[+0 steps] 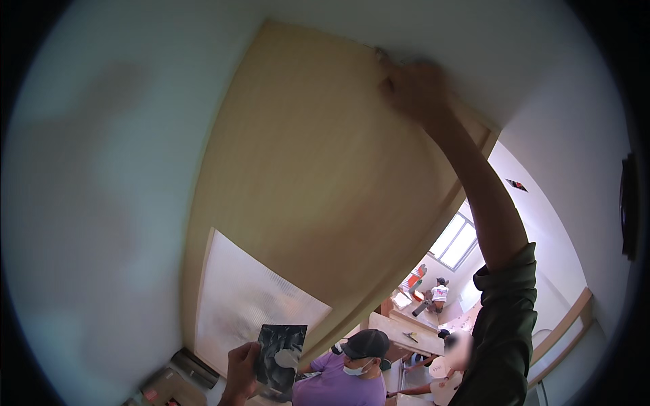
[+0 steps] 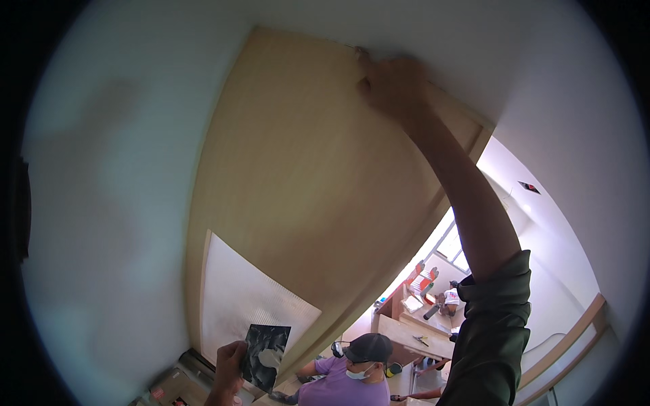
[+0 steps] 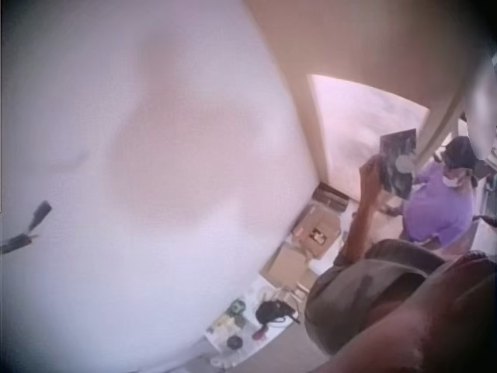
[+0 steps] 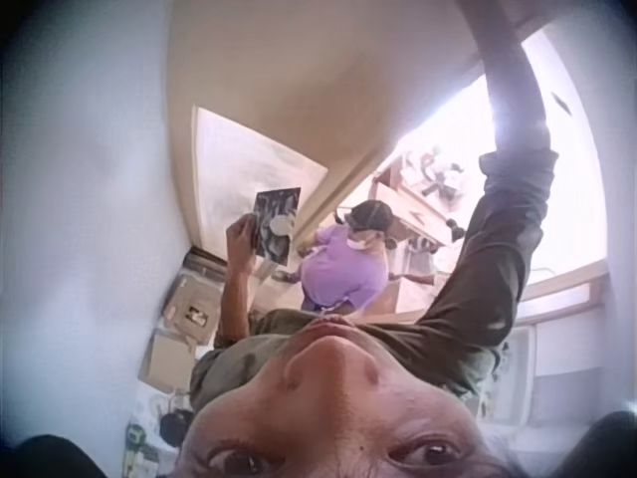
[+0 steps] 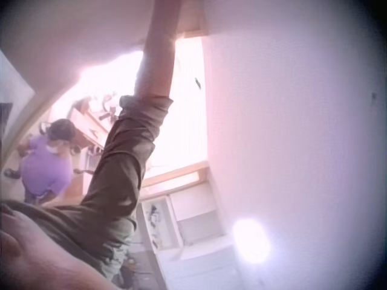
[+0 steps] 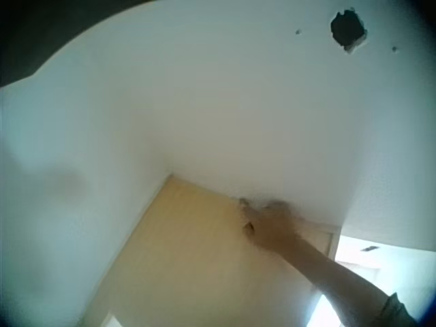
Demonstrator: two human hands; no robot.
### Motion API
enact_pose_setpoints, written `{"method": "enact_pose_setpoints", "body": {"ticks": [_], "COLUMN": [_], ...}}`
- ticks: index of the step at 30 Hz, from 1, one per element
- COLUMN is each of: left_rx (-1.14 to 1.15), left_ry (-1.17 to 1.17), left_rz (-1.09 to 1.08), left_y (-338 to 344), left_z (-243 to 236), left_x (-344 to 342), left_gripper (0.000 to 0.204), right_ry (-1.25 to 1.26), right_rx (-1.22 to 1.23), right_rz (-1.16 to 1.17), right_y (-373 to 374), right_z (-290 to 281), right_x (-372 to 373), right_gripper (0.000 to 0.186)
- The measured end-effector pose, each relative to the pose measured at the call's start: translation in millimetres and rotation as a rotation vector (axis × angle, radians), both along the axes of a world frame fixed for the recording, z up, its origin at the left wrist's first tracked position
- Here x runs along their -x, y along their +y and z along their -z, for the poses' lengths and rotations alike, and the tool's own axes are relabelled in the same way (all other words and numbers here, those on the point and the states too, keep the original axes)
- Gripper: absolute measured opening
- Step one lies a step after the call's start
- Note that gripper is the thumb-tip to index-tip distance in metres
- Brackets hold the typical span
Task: The person uses a putty knife to apply a white compound to the upper edge of a wooden panel mounted on a wall. They repeatedly scoop compound from a small palette and smooth it along the seam between the panel and the wall.
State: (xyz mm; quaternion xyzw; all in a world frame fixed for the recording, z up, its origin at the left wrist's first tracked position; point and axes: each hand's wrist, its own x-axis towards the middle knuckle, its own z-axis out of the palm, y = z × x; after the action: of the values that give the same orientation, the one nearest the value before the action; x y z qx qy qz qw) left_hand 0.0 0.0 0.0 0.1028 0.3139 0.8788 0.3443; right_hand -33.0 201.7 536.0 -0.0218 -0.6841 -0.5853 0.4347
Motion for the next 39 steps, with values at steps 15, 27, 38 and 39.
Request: {"method": "enact_pose_setpoints", "body": {"ticks": [15,27,38,39], "left_rx": [-0.023,-0.046,-0.046,-0.035], "left_ry": [-0.028,0.03,0.038,0.044], "left_rz": [-0.014,-0.019,0.024,0.019], "left_y": [7,11,-3,-2], "left_z": [22,36,26,31], "left_x": [-7,-3,-2,-1], "left_gripper": [0.025,0.025,0.026,0.026], "right_ry": [0.062,0.06,0.015,0.031], "right_rx": [-0.124,0.033,0.119,0.125], "right_rz": [-0.061,-0.011,-0.066,-0.028], "right_y": [12,-3,-15,-19], "right_z": [16,31,42,43], "right_x": [1,-34,-52,-48], "right_gripper": [0.046,0.048,0.055,0.055]}}
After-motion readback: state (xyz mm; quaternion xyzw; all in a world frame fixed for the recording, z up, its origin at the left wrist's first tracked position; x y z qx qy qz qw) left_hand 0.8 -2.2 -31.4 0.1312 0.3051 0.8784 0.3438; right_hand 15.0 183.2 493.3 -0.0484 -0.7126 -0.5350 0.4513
